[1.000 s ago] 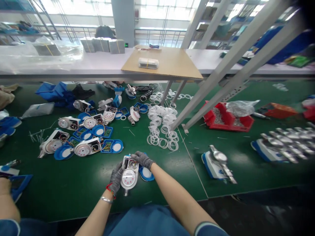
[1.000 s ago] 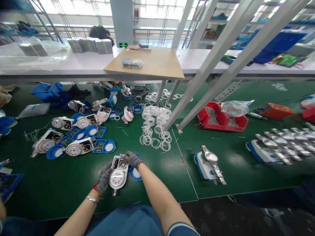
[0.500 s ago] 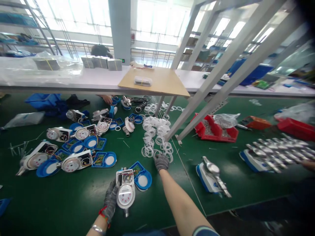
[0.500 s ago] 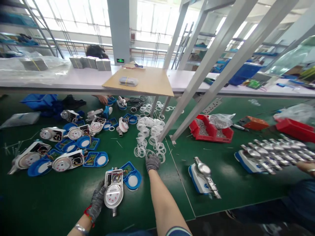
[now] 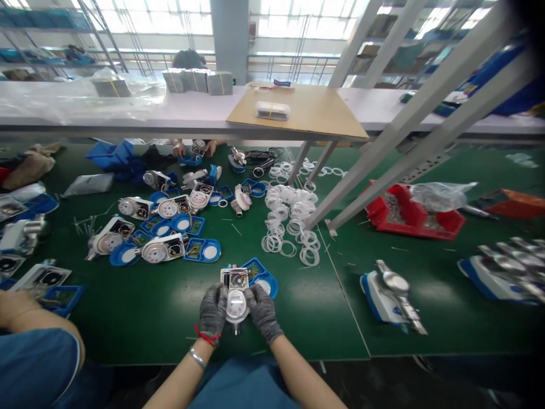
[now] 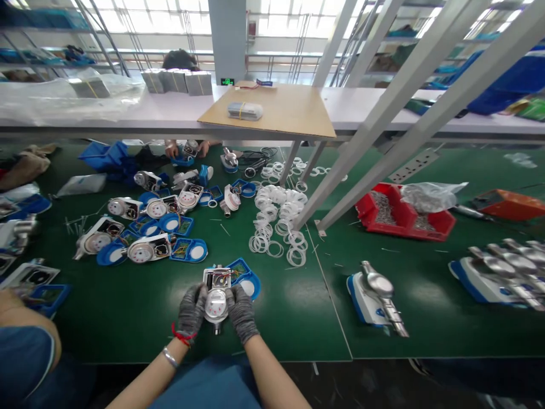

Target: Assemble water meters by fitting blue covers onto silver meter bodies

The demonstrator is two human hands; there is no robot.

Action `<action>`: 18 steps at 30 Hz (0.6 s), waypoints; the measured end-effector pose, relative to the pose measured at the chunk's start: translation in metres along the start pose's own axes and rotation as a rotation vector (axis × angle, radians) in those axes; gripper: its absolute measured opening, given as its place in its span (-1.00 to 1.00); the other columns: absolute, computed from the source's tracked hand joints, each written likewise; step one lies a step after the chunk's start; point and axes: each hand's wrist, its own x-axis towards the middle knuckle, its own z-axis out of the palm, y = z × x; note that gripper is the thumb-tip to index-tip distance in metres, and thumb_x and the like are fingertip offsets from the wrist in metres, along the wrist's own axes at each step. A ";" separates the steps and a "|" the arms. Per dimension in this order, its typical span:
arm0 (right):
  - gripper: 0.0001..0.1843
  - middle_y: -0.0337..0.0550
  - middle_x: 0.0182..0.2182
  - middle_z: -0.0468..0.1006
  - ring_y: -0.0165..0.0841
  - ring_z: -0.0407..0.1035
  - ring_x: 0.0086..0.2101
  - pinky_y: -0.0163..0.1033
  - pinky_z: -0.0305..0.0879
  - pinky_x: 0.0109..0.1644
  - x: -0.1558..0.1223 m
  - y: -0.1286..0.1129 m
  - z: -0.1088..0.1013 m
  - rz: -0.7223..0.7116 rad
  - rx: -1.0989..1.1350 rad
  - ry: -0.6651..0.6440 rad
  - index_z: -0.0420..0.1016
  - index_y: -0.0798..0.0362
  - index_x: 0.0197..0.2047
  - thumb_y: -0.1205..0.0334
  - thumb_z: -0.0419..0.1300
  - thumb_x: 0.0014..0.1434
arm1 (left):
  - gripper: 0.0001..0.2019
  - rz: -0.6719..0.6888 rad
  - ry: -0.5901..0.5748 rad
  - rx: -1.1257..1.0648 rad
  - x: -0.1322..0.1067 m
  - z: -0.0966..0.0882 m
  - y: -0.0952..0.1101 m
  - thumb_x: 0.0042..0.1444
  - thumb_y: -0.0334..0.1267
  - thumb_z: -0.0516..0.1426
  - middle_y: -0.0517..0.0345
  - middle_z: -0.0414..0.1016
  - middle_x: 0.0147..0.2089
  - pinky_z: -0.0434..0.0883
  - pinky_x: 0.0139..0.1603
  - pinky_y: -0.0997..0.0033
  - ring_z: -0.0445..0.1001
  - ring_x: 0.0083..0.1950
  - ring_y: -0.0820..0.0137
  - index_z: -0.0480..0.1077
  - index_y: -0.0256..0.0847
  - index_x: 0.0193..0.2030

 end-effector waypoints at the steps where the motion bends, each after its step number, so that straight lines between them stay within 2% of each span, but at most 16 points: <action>1: -0.67 -0.11 -0.34 0.56 -0.27 0.42 -0.31 -0.20 0.33 -0.15 -0.004 0.002 0.008 -0.003 -0.054 0.012 0.36 -0.01 -0.35 -0.05 -0.04 0.23 | -0.58 0.045 -0.054 0.088 -0.007 -0.003 0.001 0.17 0.05 0.05 -0.07 0.52 0.00 0.40 0.18 0.17 0.50 0.02 0.24 0.46 -0.24 -0.04; 4: -0.64 -0.11 -0.29 0.58 -0.26 0.45 -0.28 -0.20 0.31 -0.14 -0.008 0.007 0.019 -0.023 -0.151 0.043 0.40 -0.01 -0.28 -0.04 -0.08 0.28 | -0.58 0.062 -0.169 0.213 -0.025 -0.009 0.001 0.22 0.03 0.02 0.01 0.52 0.05 0.38 0.21 0.21 0.49 0.07 0.26 0.45 -0.15 0.06; 7: -0.62 -0.10 -0.33 0.58 -0.24 0.45 -0.32 -0.19 0.29 -0.19 -0.008 0.009 0.024 -0.014 -0.204 0.081 0.40 -0.01 -0.29 -0.07 -0.09 0.28 | -0.56 0.026 -0.142 0.163 -0.032 -0.008 -0.003 0.26 0.01 -0.05 0.00 0.49 0.12 0.34 0.25 0.23 0.46 0.13 0.29 0.42 -0.17 0.10; 10: -0.60 -0.10 -0.39 0.56 -0.24 0.43 -0.39 -0.21 0.27 -0.27 -0.005 0.011 0.030 0.021 -0.234 0.103 0.38 0.00 -0.32 -0.11 -0.07 0.27 | -0.57 -0.002 -0.100 0.093 -0.031 -0.005 -0.003 0.26 0.01 -0.07 -0.01 0.53 0.05 0.37 0.19 0.26 0.49 0.06 0.29 0.45 -0.20 0.00; 14: -0.55 -0.08 -0.41 0.56 -0.26 0.41 -0.42 -0.21 0.25 -0.32 -0.003 0.013 0.034 0.038 -0.253 0.123 0.37 0.00 -0.34 -0.14 -0.10 0.31 | -0.57 -0.056 -0.102 0.095 -0.028 -0.004 0.006 0.27 0.07 -0.11 0.05 0.57 -0.17 0.43 -0.07 0.31 0.52 -0.18 0.30 0.45 -0.17 -0.20; 18: -0.59 -0.08 -0.40 0.56 -0.26 0.41 -0.41 -0.21 0.24 -0.32 -0.004 0.012 0.032 0.039 -0.253 0.114 0.37 0.00 -0.33 -0.09 -0.10 0.33 | -0.58 -0.053 -0.079 0.115 -0.028 -0.003 0.012 0.28 0.04 -0.12 0.03 0.57 -0.17 0.40 -0.07 0.31 0.51 -0.17 0.29 0.43 -0.18 -0.22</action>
